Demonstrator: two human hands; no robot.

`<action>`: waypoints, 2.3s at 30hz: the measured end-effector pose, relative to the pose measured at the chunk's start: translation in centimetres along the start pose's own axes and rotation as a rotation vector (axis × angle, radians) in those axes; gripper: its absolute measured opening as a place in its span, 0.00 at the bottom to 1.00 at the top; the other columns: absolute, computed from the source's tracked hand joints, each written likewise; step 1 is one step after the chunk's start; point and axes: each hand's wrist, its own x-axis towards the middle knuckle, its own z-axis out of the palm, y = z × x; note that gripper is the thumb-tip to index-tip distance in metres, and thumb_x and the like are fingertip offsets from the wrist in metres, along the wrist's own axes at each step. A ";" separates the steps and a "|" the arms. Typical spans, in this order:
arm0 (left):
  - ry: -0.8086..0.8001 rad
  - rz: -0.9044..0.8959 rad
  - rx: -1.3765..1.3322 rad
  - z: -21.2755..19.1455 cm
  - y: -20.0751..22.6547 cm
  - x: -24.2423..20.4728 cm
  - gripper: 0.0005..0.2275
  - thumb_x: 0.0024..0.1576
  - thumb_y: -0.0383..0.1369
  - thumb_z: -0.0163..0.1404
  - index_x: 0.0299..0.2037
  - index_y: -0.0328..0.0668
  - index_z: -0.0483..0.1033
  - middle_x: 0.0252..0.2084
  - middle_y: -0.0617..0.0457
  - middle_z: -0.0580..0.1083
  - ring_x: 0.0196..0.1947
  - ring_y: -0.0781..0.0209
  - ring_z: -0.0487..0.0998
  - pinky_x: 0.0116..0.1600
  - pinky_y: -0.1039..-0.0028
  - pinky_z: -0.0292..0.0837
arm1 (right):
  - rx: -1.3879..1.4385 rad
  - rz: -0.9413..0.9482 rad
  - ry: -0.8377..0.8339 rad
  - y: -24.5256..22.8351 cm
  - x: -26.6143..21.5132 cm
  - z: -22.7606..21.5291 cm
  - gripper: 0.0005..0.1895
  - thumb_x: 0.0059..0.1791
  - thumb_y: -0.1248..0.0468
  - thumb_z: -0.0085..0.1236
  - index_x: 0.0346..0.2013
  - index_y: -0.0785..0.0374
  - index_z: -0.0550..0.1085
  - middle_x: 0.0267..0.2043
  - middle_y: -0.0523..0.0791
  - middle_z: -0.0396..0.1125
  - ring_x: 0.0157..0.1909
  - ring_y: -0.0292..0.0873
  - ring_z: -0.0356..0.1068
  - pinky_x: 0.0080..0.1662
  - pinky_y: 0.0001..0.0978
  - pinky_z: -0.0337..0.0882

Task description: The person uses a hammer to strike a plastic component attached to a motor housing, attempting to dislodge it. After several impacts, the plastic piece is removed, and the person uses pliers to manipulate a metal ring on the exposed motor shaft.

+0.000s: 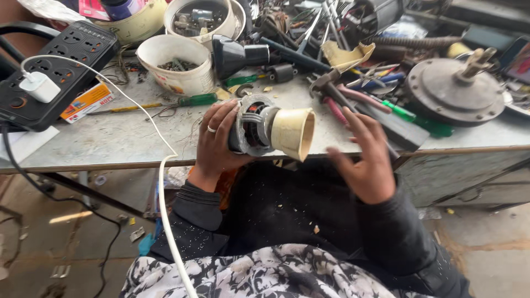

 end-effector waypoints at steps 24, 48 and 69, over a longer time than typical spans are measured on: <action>0.095 -0.253 -0.459 -0.1 -1.0 -1.3 0.48 0.40 0.41 0.75 0.69 0.42 0.56 0.69 0.43 0.65 0.72 0.45 0.67 0.76 0.56 0.62 | 0.237 -0.331 0.053 -5.8 3.7 5.2 0.66 0.39 0.64 0.79 0.78 0.61 0.39 0.71 0.52 0.57 0.65 0.50 0.60 0.64 0.43 0.63; 0.158 -0.327 -0.324 -0.1 -0.9 -1.6 0.50 0.39 0.40 0.75 0.71 0.40 0.55 0.67 0.43 0.64 0.70 0.47 0.66 0.74 0.56 0.64 | -0.778 0.126 -0.183 7.9 4.2 5.5 0.25 0.46 0.59 0.63 0.57 0.60 0.74 0.42 0.49 0.70 0.46 0.54 0.70 0.44 0.46 0.72; 0.285 -0.754 -0.526 4.0 -6.9 -8.5 0.52 0.46 0.37 0.72 0.77 0.37 0.46 0.74 0.41 0.59 0.73 0.51 0.63 0.79 0.60 0.60 | -0.594 -0.084 -0.076 9.1 5.7 5.8 0.19 0.52 0.69 0.51 0.57 0.63 0.77 0.43 0.49 0.70 0.47 0.50 0.71 0.49 0.42 0.72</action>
